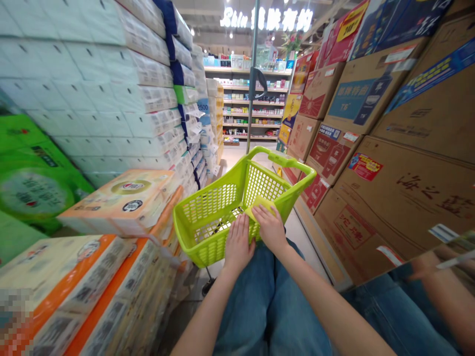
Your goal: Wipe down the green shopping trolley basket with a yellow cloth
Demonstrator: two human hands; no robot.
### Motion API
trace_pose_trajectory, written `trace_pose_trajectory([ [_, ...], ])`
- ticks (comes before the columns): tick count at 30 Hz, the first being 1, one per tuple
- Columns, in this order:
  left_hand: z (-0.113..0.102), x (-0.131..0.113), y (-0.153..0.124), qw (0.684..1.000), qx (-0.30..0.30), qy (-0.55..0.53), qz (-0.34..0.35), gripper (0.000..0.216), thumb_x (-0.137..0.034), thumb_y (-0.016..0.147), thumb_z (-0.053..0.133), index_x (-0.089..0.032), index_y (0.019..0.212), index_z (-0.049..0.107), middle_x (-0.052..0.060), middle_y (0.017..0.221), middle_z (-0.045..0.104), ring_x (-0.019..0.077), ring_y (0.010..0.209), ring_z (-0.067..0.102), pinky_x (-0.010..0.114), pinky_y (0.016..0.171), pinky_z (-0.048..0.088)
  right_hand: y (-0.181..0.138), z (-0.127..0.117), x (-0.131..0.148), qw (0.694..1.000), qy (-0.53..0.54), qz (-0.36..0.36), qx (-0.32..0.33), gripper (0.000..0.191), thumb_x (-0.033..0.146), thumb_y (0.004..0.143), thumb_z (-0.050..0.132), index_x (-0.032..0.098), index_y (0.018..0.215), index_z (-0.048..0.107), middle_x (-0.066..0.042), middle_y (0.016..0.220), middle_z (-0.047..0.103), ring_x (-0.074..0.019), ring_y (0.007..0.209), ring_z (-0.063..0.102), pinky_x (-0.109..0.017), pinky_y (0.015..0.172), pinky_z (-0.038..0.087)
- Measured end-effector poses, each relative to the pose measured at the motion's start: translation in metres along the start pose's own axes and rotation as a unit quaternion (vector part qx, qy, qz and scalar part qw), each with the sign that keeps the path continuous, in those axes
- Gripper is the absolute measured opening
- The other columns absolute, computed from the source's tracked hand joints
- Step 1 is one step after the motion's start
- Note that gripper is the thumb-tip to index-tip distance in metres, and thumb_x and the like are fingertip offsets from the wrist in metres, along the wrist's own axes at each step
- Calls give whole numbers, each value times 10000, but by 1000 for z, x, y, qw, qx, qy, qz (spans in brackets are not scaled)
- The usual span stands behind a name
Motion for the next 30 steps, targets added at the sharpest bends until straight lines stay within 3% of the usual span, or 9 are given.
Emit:
trace_pose_trajectory([
  [4,3,8,8,1000,7,-16,19,701,-307,920,460,-117,1533,178,118,1569,336,247,1470,258,440,1207,238,2,-16,-36,1000,-14,-17,-2,605,14,811,413,254,1351,538,-8,1391,584,-172,1323,487,-444,1147,158],
  [9,10,16,22,998,17,-39,38,699,-319,918,462,-150,1534,176,110,1548,375,242,1446,310,460,1204,243,13,-46,-113,995,-69,51,-53,635,21,759,451,269,1333,562,-24,1366,607,-219,1302,510,-501,1141,148],
  [12,15,18,29,998,24,-51,34,700,-328,912,471,-142,1527,194,114,1541,383,246,1443,312,467,1205,232,17,-48,-131,992,-70,80,-68,604,35,761,450,249,1312,578,-32,1356,615,-215,1301,512,-492,1136,169],
  [15,17,17,34,997,36,-59,31,702,-333,904,480,-136,1521,209,120,1540,381,243,1447,302,462,1206,226,19,-44,-127,989,-66,111,-72,579,39,775,434,221,1305,579,-48,1358,613,-216,1318,499,-493,1128,189],
  [18,16,15,37,996,48,-62,30,717,-347,897,491,-135,1521,207,129,1538,382,238,1451,293,462,1202,233,19,-32,-102,989,-55,119,-62,585,39,780,437,226,1320,565,-56,1364,607,-226,1331,484,-509,1129,188],
  [22,16,16,40,996,57,-59,15,725,-346,875,520,-110,1503,245,147,1524,393,247,1448,296,473,1203,226,21,-3,-43,998,14,54,-23,594,29,793,443,239,1336,556,-56,1356,614,-217,1319,493,-480,1142,190],
  [25,18,19,44,996,63,-61,6,698,-356,862,542,-96,1468,313,163,1482,444,257,1425,339,481,1197,240,23,9,-22,998,59,18,-6,568,32,801,457,236,1318,574,-53,1362,608,-205,1308,505,-455,1148,195],
  [27,19,20,47,995,68,-74,4,668,-352,876,526,-125,1469,318,148,1479,454,239,1416,358,471,1191,260,26,6,-29,997,73,-8,5,574,24,785,464,252,1298,587,-41,1345,623,-200,1288,525,-464,1150,183],
  [30,19,22,52,993,71,-95,-5,636,-343,907,493,-169,1485,294,120,1494,446,210,1417,362,457,1192,264,34,-13,-72,997,70,-21,1,594,4,752,450,261,1263,608,-20,1315,646,-190,1268,545,-471,1149,167],
])
Point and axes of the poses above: each hand's wrist, its own y-axis towards the middle knuckle, its own z-axis out of the palm, x = y × z, the point moved 9 cm from there along y, towards the middle knuckle
